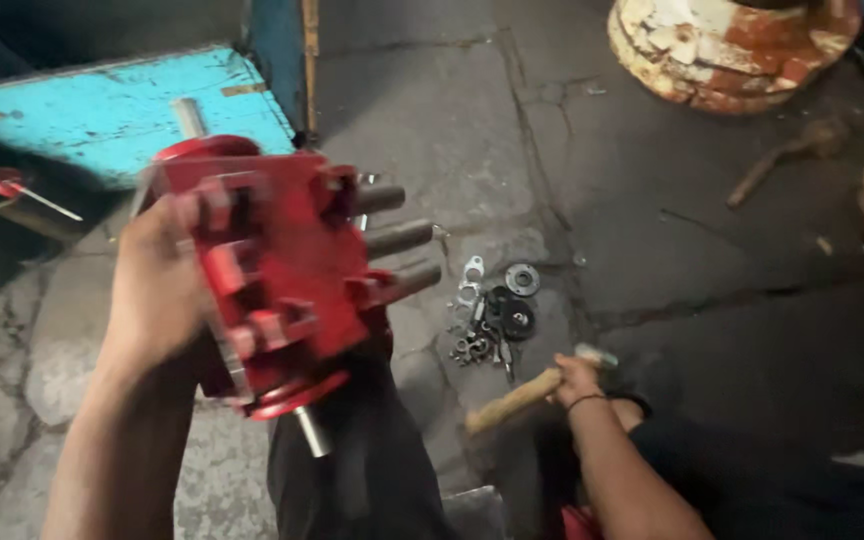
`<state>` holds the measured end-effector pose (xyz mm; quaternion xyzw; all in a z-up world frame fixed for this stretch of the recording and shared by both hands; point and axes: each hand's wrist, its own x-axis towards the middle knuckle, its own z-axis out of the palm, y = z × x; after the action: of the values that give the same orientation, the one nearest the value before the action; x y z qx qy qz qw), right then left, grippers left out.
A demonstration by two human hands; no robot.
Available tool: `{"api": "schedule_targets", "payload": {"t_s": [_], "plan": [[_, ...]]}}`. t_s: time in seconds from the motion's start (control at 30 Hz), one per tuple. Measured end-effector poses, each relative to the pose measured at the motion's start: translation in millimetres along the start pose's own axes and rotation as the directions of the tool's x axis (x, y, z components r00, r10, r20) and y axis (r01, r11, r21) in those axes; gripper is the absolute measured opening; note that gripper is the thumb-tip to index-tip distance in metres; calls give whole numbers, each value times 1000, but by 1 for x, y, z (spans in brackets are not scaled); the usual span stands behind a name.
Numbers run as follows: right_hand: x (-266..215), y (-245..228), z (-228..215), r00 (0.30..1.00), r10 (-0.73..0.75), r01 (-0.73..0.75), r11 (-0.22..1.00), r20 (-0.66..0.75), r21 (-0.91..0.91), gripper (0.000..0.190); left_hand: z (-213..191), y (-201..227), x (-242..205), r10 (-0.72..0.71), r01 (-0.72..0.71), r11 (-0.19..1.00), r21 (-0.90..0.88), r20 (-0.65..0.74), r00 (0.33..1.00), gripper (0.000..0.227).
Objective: The person uses a hammer to tap metal rods into a red mechanical housing. They then insert a crankshaft into the housing and tap it into place with the hammer. Finally, they insert small washers into the housing.
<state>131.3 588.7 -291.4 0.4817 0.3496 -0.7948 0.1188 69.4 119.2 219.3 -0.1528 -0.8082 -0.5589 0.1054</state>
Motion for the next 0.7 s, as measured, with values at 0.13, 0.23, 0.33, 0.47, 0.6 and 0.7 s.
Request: {"api": "schedule_targets", "payload": {"t_s": [0.13,0.23,0.33,0.47,0.6,0.7], "plan": [[5,-13,-9,938,-345,275,809,-40,-519,15,50,81,10,-378,380,913,-151,41,925,17],[-5,-27,14,733,-677,80,4,56,-997,23,65,113,28,-224,196,920,341,47,973,27],[-38,-52,76,403,-915,347,175,-22,-921,28,74,119,27,-338,298,917,264,122,933,27],[-192,-95,183,221,-910,779,-52,351,-625,41,90,90,26,-184,124,899,421,105,977,28],[-324,-100,229,529,-607,821,543,593,-176,50,126,23,24,-94,33,850,526,89,992,26],[-359,-70,231,552,-398,783,550,733,-291,73,145,-35,9,-268,212,841,498,43,962,27]]}}
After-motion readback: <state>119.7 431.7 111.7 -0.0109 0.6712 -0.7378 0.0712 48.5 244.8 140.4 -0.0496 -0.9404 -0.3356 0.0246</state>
